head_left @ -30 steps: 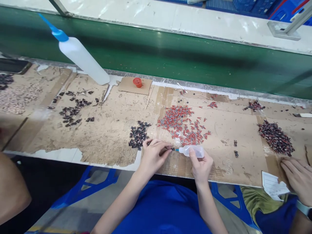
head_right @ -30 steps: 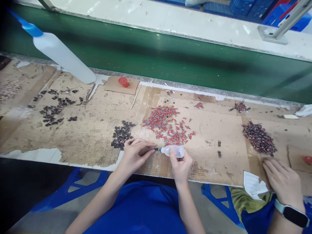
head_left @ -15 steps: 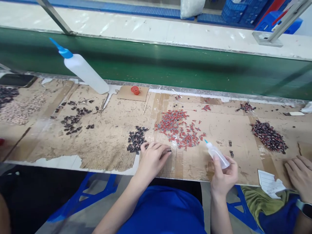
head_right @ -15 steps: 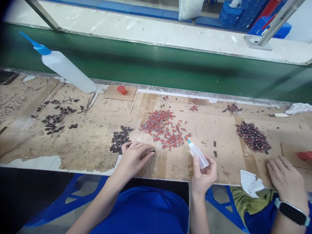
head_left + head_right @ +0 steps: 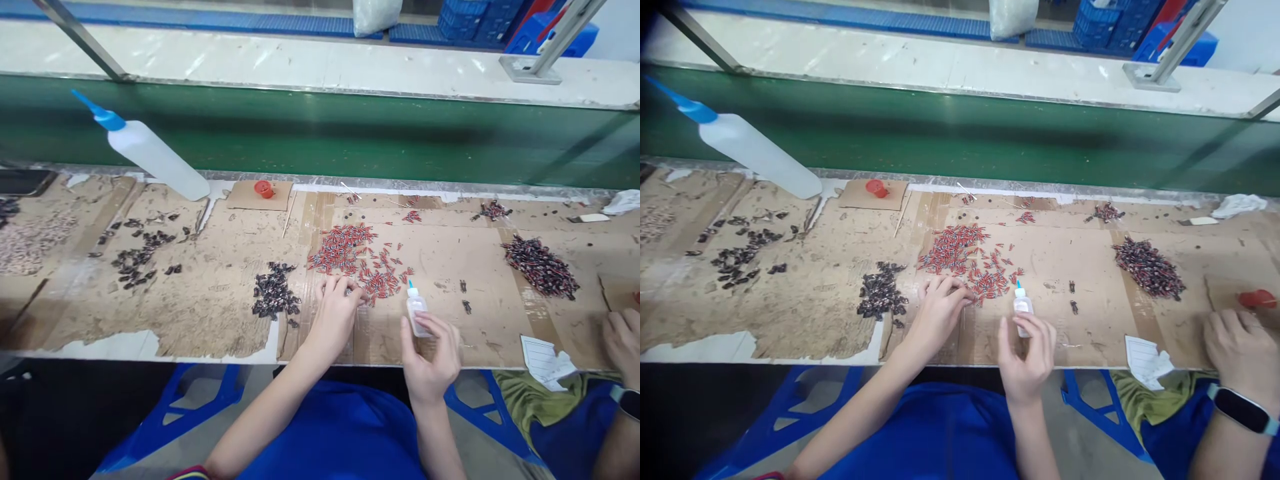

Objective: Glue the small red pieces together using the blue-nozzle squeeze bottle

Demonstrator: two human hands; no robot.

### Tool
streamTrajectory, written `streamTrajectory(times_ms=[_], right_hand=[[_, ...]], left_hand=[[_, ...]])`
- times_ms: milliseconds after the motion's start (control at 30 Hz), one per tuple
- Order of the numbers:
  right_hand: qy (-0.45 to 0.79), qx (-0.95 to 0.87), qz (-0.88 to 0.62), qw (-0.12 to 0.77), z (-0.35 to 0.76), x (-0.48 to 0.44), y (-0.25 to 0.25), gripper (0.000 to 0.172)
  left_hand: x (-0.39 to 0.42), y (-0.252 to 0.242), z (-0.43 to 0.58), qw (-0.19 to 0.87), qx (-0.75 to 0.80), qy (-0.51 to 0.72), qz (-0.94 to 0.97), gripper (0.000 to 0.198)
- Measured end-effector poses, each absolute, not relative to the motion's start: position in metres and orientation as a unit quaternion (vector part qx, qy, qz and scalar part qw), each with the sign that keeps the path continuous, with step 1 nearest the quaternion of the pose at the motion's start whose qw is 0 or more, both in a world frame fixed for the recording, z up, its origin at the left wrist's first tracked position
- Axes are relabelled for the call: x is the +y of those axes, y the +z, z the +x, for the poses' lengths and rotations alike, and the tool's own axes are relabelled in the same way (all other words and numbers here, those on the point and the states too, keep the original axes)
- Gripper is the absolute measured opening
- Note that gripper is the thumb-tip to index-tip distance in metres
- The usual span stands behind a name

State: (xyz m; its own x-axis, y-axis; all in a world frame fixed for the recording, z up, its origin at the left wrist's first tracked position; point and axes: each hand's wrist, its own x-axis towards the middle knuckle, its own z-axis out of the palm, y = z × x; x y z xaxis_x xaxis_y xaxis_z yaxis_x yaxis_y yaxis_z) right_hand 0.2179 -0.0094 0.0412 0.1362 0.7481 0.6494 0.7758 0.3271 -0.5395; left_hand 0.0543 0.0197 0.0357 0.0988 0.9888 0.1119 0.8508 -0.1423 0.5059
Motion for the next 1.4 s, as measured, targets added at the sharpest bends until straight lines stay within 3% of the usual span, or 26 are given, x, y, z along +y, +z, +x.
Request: streamTrajectory(times_ms=[133, 300, 433, 533, 633, 767, 1100, 1400], right_hand=[[0.214, -0.604, -0.571, 0.512, 0.194, -0.014, 0.040, 0.006], [0.578, -0.381, -0.535, 0.484, 0.175, -0.003, 0.035, 0.029], [0.726, -0.266, -0.460, 0.436, 0.168, 0.009, 0.037, 0.034], [0.710, -0.294, -0.476, 0.428, 0.166, 0.010, 0.038, 0.035], [0.609, -0.372, -0.539, 0.448, 0.165, 0.006, 0.034, 0.033], [0.520, -0.429, -0.598, 0.434, 0.165, -0.001, 0.027, 0.028], [0.529, -0.452, -0.585, 0.416, 0.162, -0.005, 0.032, 0.027], [0.517, -0.452, -0.561, 0.463, 0.155, -0.011, 0.038, 0.024]], left_hand=[[0.018, 0.040, 0.050, 0.210, 0.610, 0.271, 0.714, 0.017], [0.013, 0.046, 0.038, 0.364, 0.499, 0.451, 0.644, 0.013], [0.004, 0.042, 0.026, 0.400, 0.488, 0.473, 0.615, 0.017], [-0.006, 0.034, 0.018, 0.327, 0.549, 0.422, 0.644, 0.017], [-0.015, 0.024, 0.015, 0.187, 0.633, 0.346, 0.667, 0.025], [-0.019, 0.017, 0.016, 0.121, 0.662, 0.306, 0.674, 0.010], [-0.016, 0.030, 0.018, 0.272, 0.606, 0.413, 0.623, 0.010], [-0.020, 0.039, 0.027, 0.411, 0.599, 0.504, 0.467, 0.010]])
